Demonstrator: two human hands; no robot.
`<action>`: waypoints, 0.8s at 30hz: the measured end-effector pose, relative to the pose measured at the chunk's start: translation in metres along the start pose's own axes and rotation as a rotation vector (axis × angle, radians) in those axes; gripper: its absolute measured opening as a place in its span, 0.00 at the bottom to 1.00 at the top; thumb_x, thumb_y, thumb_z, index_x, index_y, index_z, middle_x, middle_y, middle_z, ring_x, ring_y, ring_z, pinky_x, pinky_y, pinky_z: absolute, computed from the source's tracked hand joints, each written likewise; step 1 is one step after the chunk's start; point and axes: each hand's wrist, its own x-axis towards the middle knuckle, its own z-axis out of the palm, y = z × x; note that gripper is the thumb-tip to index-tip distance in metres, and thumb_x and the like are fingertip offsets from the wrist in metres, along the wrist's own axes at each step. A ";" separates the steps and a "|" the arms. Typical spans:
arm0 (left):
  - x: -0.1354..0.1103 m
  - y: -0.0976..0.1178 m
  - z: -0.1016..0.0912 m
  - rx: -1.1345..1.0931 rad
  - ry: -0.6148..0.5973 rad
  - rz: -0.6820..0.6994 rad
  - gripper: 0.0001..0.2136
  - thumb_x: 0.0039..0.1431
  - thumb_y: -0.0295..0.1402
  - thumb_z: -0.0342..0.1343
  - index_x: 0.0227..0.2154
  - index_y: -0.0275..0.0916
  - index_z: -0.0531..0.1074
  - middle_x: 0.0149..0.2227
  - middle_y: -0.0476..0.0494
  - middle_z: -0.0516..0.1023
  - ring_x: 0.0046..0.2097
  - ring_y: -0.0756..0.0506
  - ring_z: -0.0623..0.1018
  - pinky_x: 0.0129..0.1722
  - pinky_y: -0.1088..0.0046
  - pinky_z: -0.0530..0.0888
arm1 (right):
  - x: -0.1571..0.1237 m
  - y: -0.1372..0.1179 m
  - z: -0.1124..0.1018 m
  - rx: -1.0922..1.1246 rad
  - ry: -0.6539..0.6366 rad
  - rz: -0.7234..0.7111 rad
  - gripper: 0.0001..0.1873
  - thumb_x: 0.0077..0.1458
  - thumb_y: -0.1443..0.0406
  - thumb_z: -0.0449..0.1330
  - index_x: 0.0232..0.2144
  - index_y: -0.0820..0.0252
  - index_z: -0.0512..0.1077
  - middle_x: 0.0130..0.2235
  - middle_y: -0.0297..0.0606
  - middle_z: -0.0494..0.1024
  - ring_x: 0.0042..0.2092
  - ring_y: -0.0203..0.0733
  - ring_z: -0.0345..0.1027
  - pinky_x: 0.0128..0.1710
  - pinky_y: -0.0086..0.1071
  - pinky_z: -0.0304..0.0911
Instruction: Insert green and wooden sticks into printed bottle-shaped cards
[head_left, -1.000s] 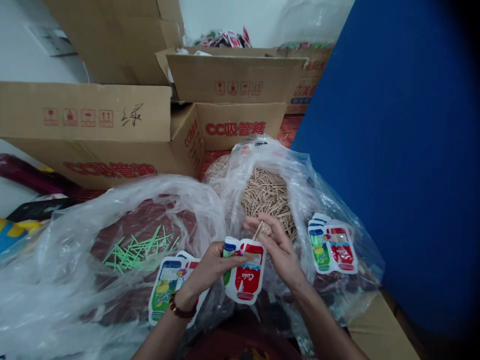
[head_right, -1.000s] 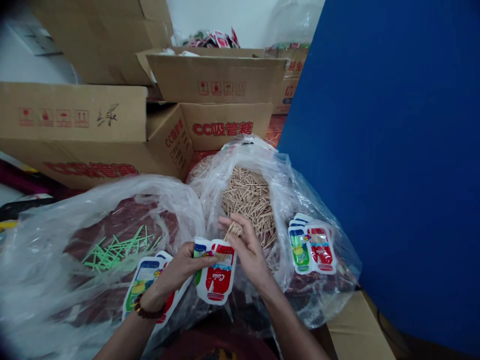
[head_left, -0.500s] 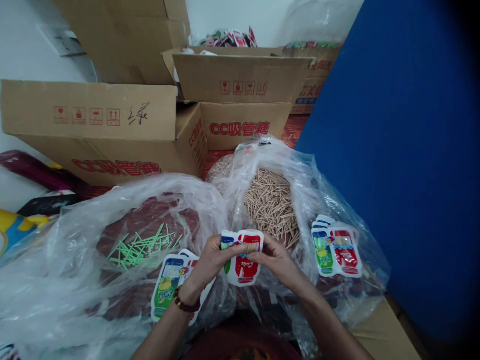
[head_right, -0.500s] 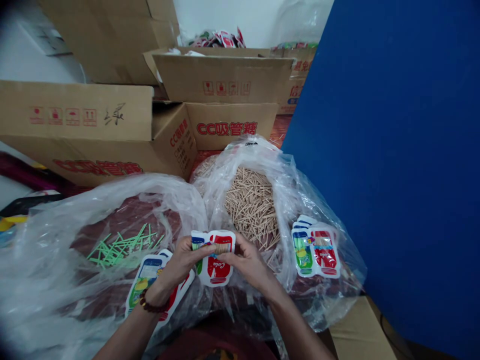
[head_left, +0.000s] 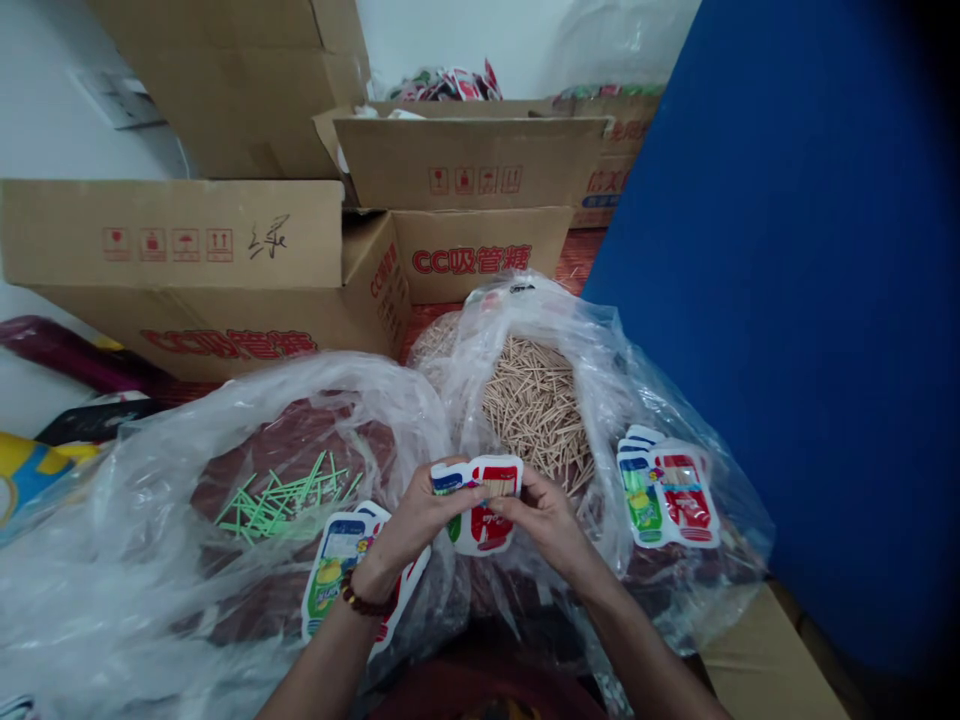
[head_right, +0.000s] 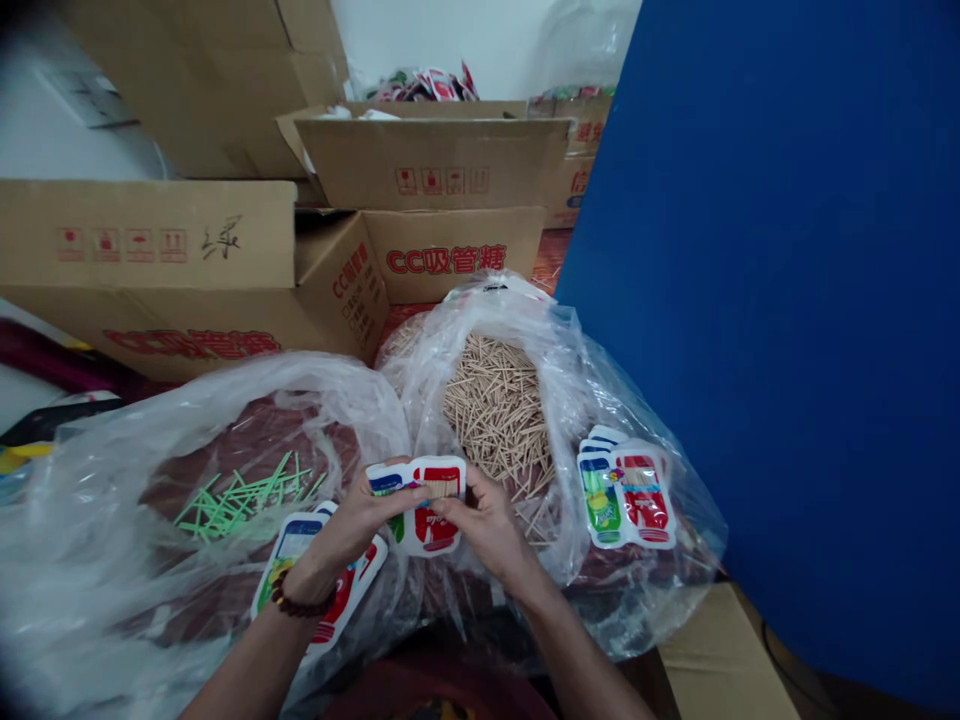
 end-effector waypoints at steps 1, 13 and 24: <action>0.000 0.000 0.001 -0.004 0.017 -0.006 0.13 0.46 0.36 0.66 0.32 0.34 0.73 0.29 0.48 0.75 0.31 0.50 0.73 0.33 0.77 0.69 | 0.000 -0.001 0.000 0.009 -0.010 0.006 0.17 0.48 0.62 0.66 0.42 0.56 0.75 0.39 0.34 0.80 0.40 0.41 0.73 0.42 0.35 0.69; 0.007 -0.001 0.011 0.179 0.076 0.036 0.13 0.47 0.38 0.65 0.30 0.32 0.75 0.25 0.48 0.74 0.28 0.50 0.71 0.28 0.77 0.68 | -0.001 0.004 -0.006 0.073 0.045 0.009 0.17 0.45 0.63 0.68 0.41 0.55 0.75 0.37 0.32 0.80 0.37 0.40 0.73 0.41 0.35 0.69; 0.005 -0.020 0.036 0.824 -0.182 0.838 0.09 0.58 0.25 0.54 0.41 0.38 0.74 0.35 0.42 0.75 0.38 0.45 0.73 0.39 0.69 0.70 | -0.049 -0.030 -0.080 -0.438 0.258 -0.374 0.03 0.51 0.64 0.64 0.31 0.54 0.78 0.33 0.37 0.78 0.38 0.44 0.70 0.40 0.35 0.64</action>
